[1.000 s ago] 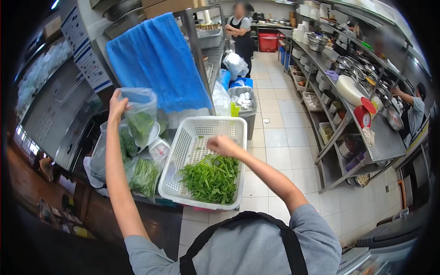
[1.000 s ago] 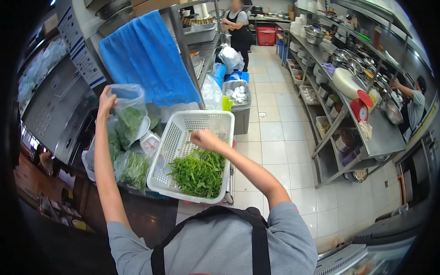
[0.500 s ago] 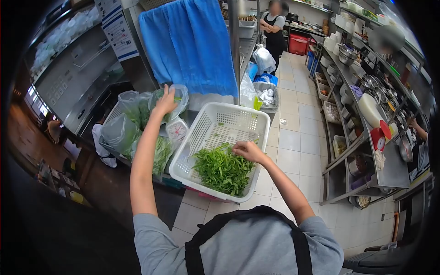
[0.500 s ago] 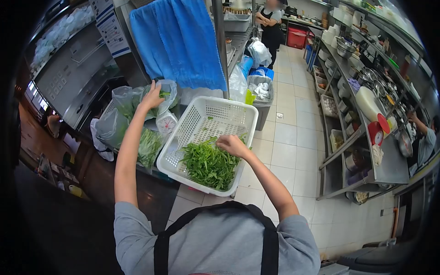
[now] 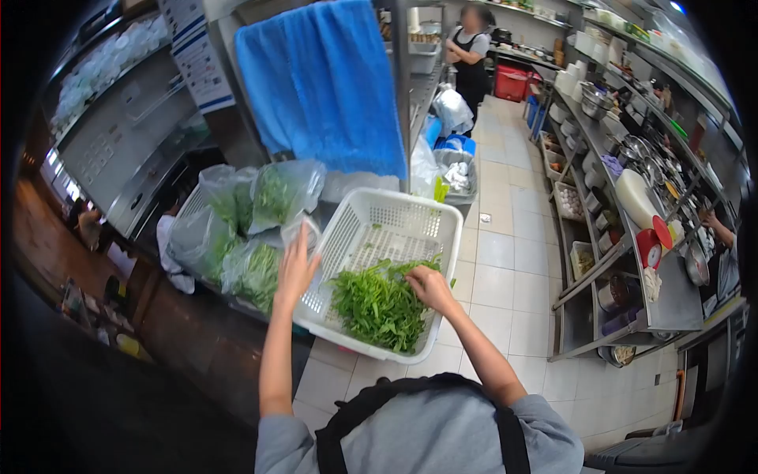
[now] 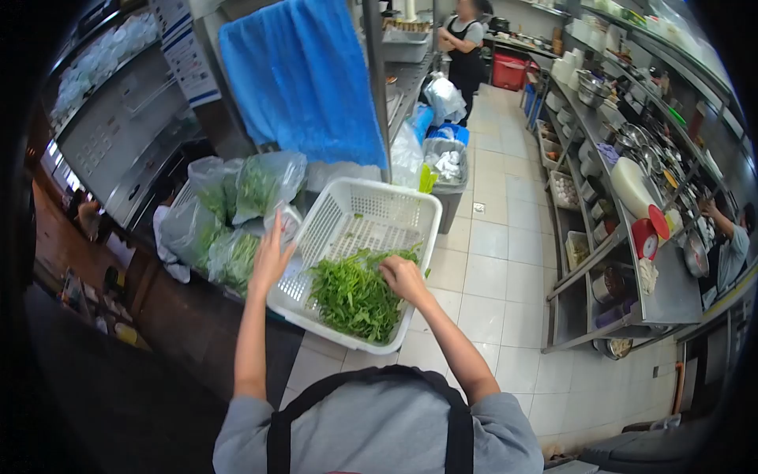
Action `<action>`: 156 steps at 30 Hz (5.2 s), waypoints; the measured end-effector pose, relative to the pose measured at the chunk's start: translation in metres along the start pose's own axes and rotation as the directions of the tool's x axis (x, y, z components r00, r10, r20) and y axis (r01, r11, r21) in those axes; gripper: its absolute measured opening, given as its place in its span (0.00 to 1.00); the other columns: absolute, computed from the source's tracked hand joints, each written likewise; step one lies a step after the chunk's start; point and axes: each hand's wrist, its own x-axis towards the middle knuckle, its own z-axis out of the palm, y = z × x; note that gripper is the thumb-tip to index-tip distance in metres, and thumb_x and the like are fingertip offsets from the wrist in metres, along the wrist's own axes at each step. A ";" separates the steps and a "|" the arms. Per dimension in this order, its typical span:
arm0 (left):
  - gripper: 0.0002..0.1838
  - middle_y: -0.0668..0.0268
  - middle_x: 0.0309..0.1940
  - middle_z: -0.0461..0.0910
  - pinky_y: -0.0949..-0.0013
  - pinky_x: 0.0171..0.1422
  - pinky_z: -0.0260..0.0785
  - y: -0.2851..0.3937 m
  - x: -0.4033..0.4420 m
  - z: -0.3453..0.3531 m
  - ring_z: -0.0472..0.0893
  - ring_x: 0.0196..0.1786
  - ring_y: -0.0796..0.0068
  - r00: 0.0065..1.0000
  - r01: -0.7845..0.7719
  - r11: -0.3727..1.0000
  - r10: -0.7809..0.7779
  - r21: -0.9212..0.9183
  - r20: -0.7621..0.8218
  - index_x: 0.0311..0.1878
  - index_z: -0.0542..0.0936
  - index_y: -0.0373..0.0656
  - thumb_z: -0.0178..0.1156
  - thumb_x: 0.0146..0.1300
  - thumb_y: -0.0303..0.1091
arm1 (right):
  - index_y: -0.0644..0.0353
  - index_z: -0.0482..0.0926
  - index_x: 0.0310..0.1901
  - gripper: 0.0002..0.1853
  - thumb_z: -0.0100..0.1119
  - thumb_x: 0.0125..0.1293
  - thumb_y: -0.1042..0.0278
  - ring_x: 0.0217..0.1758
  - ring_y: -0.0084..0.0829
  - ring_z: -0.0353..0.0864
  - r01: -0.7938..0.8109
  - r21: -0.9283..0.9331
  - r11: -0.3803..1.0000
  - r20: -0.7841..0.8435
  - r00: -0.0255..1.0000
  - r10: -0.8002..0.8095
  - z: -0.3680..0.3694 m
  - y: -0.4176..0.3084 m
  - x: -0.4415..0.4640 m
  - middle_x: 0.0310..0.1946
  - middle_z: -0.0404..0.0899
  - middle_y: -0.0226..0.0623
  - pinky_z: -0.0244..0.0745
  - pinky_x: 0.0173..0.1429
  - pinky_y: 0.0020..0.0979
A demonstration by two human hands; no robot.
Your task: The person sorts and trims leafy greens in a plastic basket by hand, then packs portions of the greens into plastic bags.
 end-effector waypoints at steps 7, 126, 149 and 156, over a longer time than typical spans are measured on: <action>0.34 0.47 0.58 0.65 0.53 0.58 0.58 -0.022 -0.076 0.052 0.67 0.57 0.48 0.946 0.323 0.944 -0.323 0.071 -0.016 0.68 0.50 0.43 0.50 0.63 0.43 | 0.59 0.77 0.36 0.06 0.55 0.57 0.69 0.32 0.41 0.77 -0.090 -0.028 0.996 -0.179 0.980 0.084 -0.006 -0.008 -0.013 0.30 0.76 0.39 0.70 0.37 0.37; 0.29 0.60 0.63 0.60 0.46 0.64 0.51 -0.001 -0.005 0.147 0.54 0.67 0.54 0.520 -0.294 0.915 -0.090 0.277 0.849 0.58 0.68 0.50 0.61 0.49 0.34 | 0.60 0.72 0.44 0.14 0.54 0.59 0.63 0.33 0.29 0.77 -0.238 0.904 -0.356 0.360 0.872 0.332 -0.016 0.031 0.082 0.32 0.77 0.36 0.76 0.42 0.34; 0.12 0.57 0.37 0.79 0.56 0.45 0.69 0.032 0.064 0.048 0.78 0.42 0.56 0.860 -0.077 0.995 0.099 -0.065 0.500 0.44 0.78 0.50 0.57 0.57 0.38 | 0.62 0.71 0.48 0.21 0.62 0.53 0.64 0.30 0.29 0.77 -0.528 0.843 -0.106 0.519 0.746 0.417 0.030 0.005 0.072 0.37 0.79 0.37 0.78 0.34 0.33; 0.13 0.55 0.31 0.80 0.59 0.42 0.71 0.065 0.072 0.054 0.79 0.38 0.57 0.855 -0.149 0.987 0.095 0.065 0.510 0.41 0.80 0.48 0.60 0.50 0.31 | 0.62 0.75 0.42 0.16 0.65 0.50 0.74 0.31 0.26 0.78 -0.586 0.721 0.369 0.459 0.804 0.379 0.041 -0.028 0.069 0.33 0.78 0.34 0.78 0.33 0.30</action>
